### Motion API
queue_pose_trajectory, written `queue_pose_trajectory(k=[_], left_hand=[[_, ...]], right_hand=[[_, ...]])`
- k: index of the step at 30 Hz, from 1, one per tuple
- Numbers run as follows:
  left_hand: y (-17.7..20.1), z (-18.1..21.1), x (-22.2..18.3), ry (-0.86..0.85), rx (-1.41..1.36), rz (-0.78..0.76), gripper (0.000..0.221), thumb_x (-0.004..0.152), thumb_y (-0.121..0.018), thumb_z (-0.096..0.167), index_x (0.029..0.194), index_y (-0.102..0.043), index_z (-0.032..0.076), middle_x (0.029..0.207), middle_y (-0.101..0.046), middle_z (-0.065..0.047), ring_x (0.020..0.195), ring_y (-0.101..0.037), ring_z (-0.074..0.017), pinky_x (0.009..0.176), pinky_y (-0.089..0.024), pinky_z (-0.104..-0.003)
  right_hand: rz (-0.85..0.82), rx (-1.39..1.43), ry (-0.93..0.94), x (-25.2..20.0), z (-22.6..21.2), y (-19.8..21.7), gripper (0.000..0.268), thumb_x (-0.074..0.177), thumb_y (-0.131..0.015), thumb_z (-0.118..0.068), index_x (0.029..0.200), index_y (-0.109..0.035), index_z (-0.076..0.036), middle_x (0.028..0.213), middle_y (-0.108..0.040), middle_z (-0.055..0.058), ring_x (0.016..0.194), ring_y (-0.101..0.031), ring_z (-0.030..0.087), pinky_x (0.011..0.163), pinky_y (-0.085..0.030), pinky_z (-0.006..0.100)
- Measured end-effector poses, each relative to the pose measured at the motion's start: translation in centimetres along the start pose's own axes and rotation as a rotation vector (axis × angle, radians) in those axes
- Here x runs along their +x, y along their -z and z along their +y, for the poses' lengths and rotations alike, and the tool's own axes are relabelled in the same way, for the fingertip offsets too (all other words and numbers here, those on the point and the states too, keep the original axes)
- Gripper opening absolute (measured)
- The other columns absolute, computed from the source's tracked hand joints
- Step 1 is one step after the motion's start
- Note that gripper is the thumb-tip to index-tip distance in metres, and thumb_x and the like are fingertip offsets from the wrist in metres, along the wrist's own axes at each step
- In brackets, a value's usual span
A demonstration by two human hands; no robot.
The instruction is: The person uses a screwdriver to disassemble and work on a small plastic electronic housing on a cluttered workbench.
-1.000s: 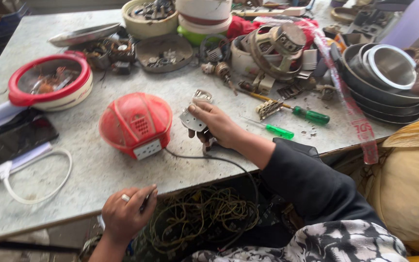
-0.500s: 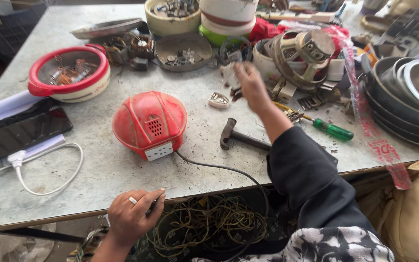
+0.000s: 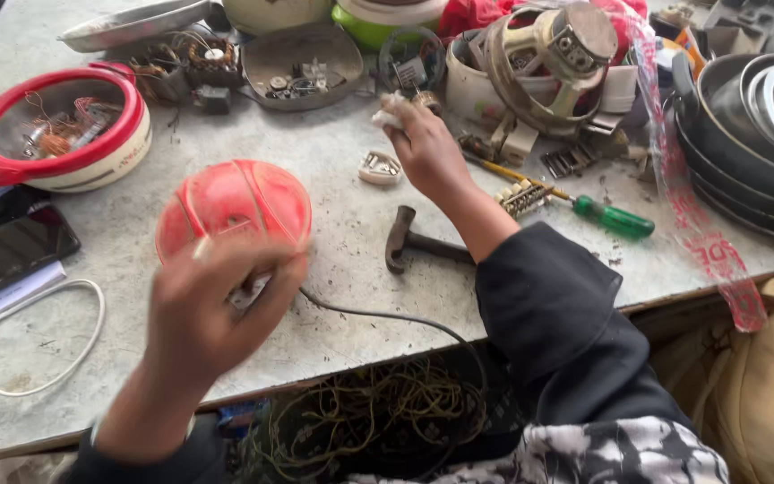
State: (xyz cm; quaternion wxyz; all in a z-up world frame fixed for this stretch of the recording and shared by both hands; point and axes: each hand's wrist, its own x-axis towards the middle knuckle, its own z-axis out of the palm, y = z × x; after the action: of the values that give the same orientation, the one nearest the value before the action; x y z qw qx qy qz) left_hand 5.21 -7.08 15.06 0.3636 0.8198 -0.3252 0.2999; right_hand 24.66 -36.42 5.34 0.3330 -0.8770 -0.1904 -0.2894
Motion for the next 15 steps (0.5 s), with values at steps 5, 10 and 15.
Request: queue_pose_trajectory(k=[5,10,15], left_hand=[[-4.7,-1.9,9.0,-0.073,0.015,-0.103,0.024,0.096,-0.076,0.026,0.115,-0.074,0.010,0.088,-0.072,-0.009,0.069,-0.067,-0.0256,0.066,-0.052,-0.040],[-8.7,-5.7,9.1,0.081,0.252,-0.273,0.037,0.085,-0.076,0.034,0.115,-0.073,0.014,0.094,-0.072,-0.014,0.089,-0.070,-0.0345,0.074,-0.056,-0.047],[-9.8,-6.4,6.0,0.070,0.266,-0.365,0.038,0.087,-0.073,0.040,0.116,-0.071,0.014,0.106,-0.072,-0.012,0.100,-0.069,-0.0324,0.083,-0.055,-0.046]], right_hand=[[-0.134,-0.014,-0.048,0.4,-1.8,0.5,0.029,0.100,-0.063,-0.022,0.127,-0.066,-0.011,0.117,-0.066,0.015,0.116,-0.060,0.038,0.100,-0.047,0.045],[-0.139,-0.045,0.014,0.2,-2.3,0.5,0.030,0.098,-0.065,-0.021,0.127,-0.069,-0.015,0.116,-0.064,0.014,0.116,-0.058,0.036,0.100,-0.046,0.045],[-0.188,-0.038,0.022,-0.5,-2.5,-0.2,0.032,0.097,-0.064,-0.019,0.129,-0.069,-0.018,0.118,-0.063,0.011,0.118,-0.056,0.034,0.101,-0.045,0.044]])
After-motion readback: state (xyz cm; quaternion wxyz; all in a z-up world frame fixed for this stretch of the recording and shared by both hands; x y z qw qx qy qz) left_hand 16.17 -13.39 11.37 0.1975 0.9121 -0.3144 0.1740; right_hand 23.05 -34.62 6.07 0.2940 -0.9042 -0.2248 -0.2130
